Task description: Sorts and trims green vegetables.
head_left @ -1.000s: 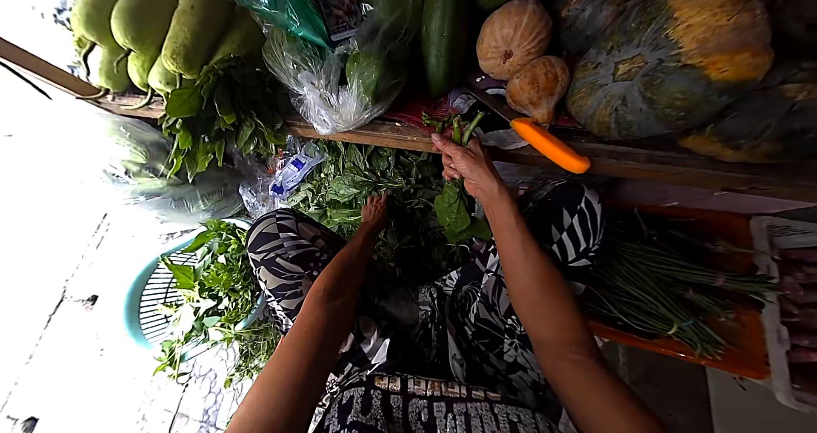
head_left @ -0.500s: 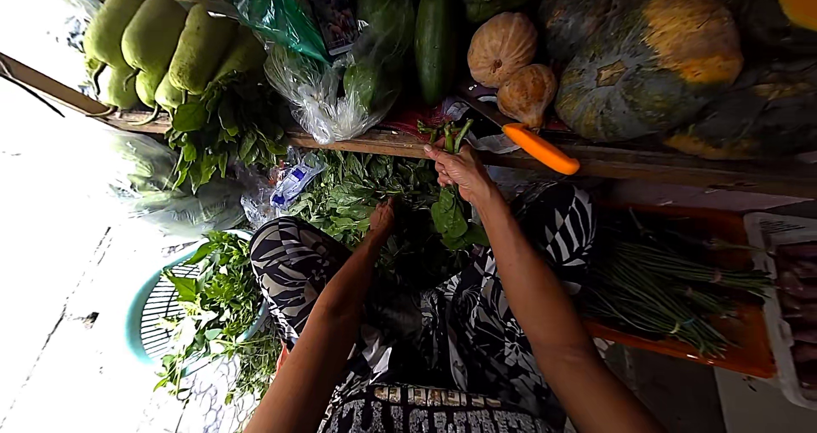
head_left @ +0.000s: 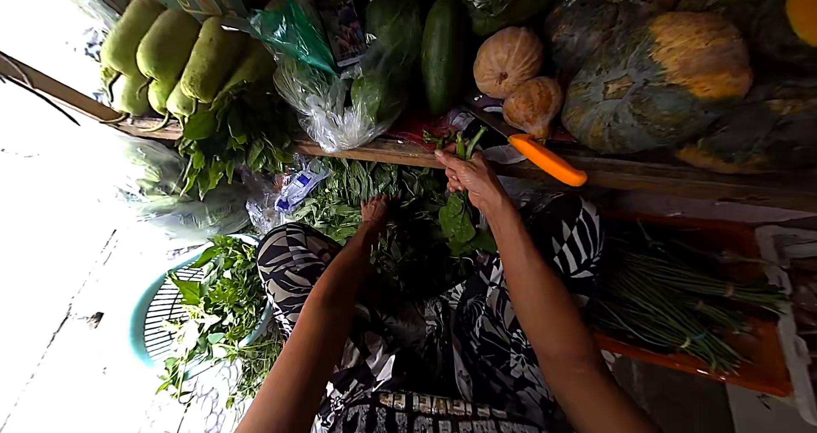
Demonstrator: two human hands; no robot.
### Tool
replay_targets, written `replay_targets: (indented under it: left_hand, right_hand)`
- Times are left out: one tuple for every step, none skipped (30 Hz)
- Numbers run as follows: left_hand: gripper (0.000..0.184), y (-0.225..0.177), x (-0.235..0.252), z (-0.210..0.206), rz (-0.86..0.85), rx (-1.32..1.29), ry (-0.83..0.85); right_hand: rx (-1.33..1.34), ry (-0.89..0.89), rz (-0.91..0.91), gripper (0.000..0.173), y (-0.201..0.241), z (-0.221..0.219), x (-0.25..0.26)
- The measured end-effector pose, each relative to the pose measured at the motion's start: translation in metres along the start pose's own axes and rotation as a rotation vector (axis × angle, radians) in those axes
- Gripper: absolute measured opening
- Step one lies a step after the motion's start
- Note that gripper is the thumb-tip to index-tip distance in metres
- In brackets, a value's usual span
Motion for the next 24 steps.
replay_targets:
  left_hand:
    - [0.032, -0.003, 0.0, 0.009, 0.022, -0.013, -0.057]
    - [0.031, -0.007, -0.003, 0.017, 0.03, -0.026, -0.126]
    - [0.032, -0.01, -0.005, 0.022, 0.023, -0.057, -0.216]
    - [0.037, -0.012, -0.006, 0.025, 0.011, -0.105, -0.317]
    - [0.046, -0.015, -0.006, 0.026, 0.011, -0.145, -0.381]
    - [0.048, -0.017, -0.008, 0.021, 0.014, -0.172, -0.409]
    - [0.045, -0.019, -0.013, 0.011, 0.009, -0.182, -0.377]
    - [0.041, -0.021, -0.018, -0.001, 0.005, -0.163, -0.282]
    - [0.042, -0.02, -0.024, -0.015, 0.007, -0.126, -0.164]
    - [0.045, -0.016, -0.028, -0.03, 0.015, -0.083, -0.069]
    - [0.045, -0.014, -0.031, -0.039, 0.033, -0.036, -0.014]
    - [0.041, -0.013, -0.033, -0.043, 0.038, -0.019, -0.015]
    - [0.037, -0.013, -0.033, -0.041, 0.038, -0.026, -0.043]
    - [0.034, -0.015, -0.031, -0.034, 0.03, -0.07, -0.093]
    - [0.034, -0.019, -0.032, -0.023, 0.014, -0.135, -0.144]
    - [0.037, -0.026, -0.034, -0.007, 0.015, -0.214, -0.162]
    - [0.038, -0.032, -0.037, 0.01, 0.006, -0.301, -0.177]
    - [0.038, -0.036, -0.042, 0.024, -0.015, -0.408, -0.18]
    - [0.038, -0.038, -0.049, 0.033, -0.048, -0.504, -0.185]
    - [0.037, -0.04, -0.057, 0.039, -0.085, -0.579, -0.2]
    - [0.035, -0.042, -0.067, 0.043, -0.114, -0.624, -0.216]
    - [0.034, -0.045, -0.077, 0.045, -0.138, -0.646, -0.223]
    - [0.033, -0.048, -0.087, 0.047, -0.149, -0.664, -0.218]
    - [0.032, -0.052, -0.096, 0.048, -0.156, -0.696, -0.206]
  right_hand:
    - [0.005, 0.001, 0.008, 0.008, 0.003, 0.001, 0.0]
    - [0.007, 0.001, 0.015, 0.007, 0.004, 0.002, -0.001]
    - [0.008, -0.001, 0.013, 0.007, 0.004, 0.003, -0.002]
    - [0.01, -0.009, 0.012, 0.007, 0.005, 0.004, -0.003]
    - [0.011, -0.013, 0.014, 0.007, 0.006, 0.005, -0.002]
    - [0.013, -0.014, 0.013, 0.007, 0.006, 0.005, -0.002]
    - [0.015, -0.013, 0.013, 0.007, 0.006, 0.004, -0.002]
    - [0.016, -0.007, 0.016, 0.007, 0.006, 0.004, -0.001]
    - [0.016, 0.001, 0.015, 0.007, 0.006, 0.003, -0.001]
    - [0.02, 0.002, 0.012, 0.007, 0.006, 0.002, 0.0]
    - [0.019, 0.004, 0.009, 0.007, 0.005, 0.002, 0.0]
    - [0.014, 0.006, 0.004, 0.007, 0.005, 0.003, 0.0]
    - [0.013, 0.003, 0.002, 0.007, 0.004, 0.004, 0.001]
    - [0.009, 0.003, 0.0, 0.007, 0.003, 0.005, 0.001]
    - [0.001, 0.004, -0.005, 0.007, 0.002, 0.006, 0.001]
    - [-0.013, 0.002, -0.003, 0.007, 0.001, 0.006, 0.002]
    - [-0.031, -0.003, 0.006, 0.007, 0.001, 0.006, 0.002]
    - [-0.057, -0.01, 0.01, 0.007, 0.001, 0.006, 0.003]
    - [-0.094, -0.017, 0.014, 0.007, 0.0, 0.005, 0.004]
    - [-0.142, -0.018, 0.014, 0.008, -0.002, 0.003, 0.005]
    - [-0.198, -0.008, 0.006, 0.012, -0.004, 0.0, 0.006]
    - [-0.259, 0.01, -0.005, 0.017, -0.006, -0.003, 0.006]
    - [-0.316, 0.031, -0.023, 0.02, -0.009, -0.006, 0.006]
    - [-0.371, 0.06, -0.058, 0.025, -0.01, -0.009, 0.006]
Point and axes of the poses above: each hand's wrist, its own x-axis towards the middle knuckle, its own z-axis out of the back of the hand, y = z × x, the point moved 2 cm from there along x, towards the middle knuckle, and after that the axes turned 13 degrees about -x, right-handed, at the moved point
